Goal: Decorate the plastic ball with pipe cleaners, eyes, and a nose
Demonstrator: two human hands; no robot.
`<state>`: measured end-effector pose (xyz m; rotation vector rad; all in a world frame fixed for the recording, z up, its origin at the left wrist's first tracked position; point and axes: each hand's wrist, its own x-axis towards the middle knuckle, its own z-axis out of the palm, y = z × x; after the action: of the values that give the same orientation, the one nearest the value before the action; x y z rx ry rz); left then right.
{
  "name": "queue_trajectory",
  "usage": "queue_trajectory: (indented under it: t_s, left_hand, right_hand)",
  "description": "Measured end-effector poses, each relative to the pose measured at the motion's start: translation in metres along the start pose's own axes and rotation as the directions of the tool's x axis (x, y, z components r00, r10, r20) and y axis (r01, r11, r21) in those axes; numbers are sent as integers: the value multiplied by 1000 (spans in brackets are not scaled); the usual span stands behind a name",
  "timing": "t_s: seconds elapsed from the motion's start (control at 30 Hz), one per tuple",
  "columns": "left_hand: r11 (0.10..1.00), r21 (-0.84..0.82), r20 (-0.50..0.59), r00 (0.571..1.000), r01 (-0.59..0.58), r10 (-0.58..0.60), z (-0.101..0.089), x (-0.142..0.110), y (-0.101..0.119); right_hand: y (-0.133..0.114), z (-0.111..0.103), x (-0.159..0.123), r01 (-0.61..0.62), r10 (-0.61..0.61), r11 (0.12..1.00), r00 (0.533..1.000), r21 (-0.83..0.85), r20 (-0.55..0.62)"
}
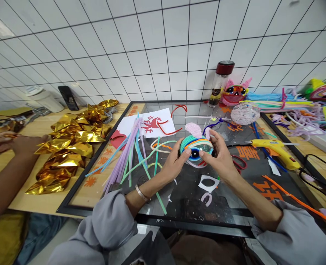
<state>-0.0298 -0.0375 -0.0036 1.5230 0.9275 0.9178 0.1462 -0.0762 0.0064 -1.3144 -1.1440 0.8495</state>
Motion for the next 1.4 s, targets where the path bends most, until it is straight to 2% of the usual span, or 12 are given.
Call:
queue_trajectory:
  t_s: [0.3, 0.67, 0.93, 1.2, 1.4]
  left_hand:
    - [999, 31, -24, 999, -27, 28, 1, -2, 2]
    - [998, 4, -20, 997, -68, 68, 2, -1, 1]
    - [998, 24, -32, 998, -59, 60, 0, -1, 0]
    - [998, 10, -39, 997, -67, 67, 2, -2, -1]
    - [999, -2, -36, 998, -54, 54, 2, -2, 4]
  right_hand:
    - [1, -1, 0, -9, 6, 998, 999, 69, 44]
    - [8, 1, 2, 71, -71, 997, 997, 15, -11]
    - [8, -1, -1, 45, -46, 998, 998, 35, 47]
    - [6, 1, 0, 79, -80, 997, 997, 20, 24]
    - [8, -1, 0, 53, -54, 998, 998, 28, 44]
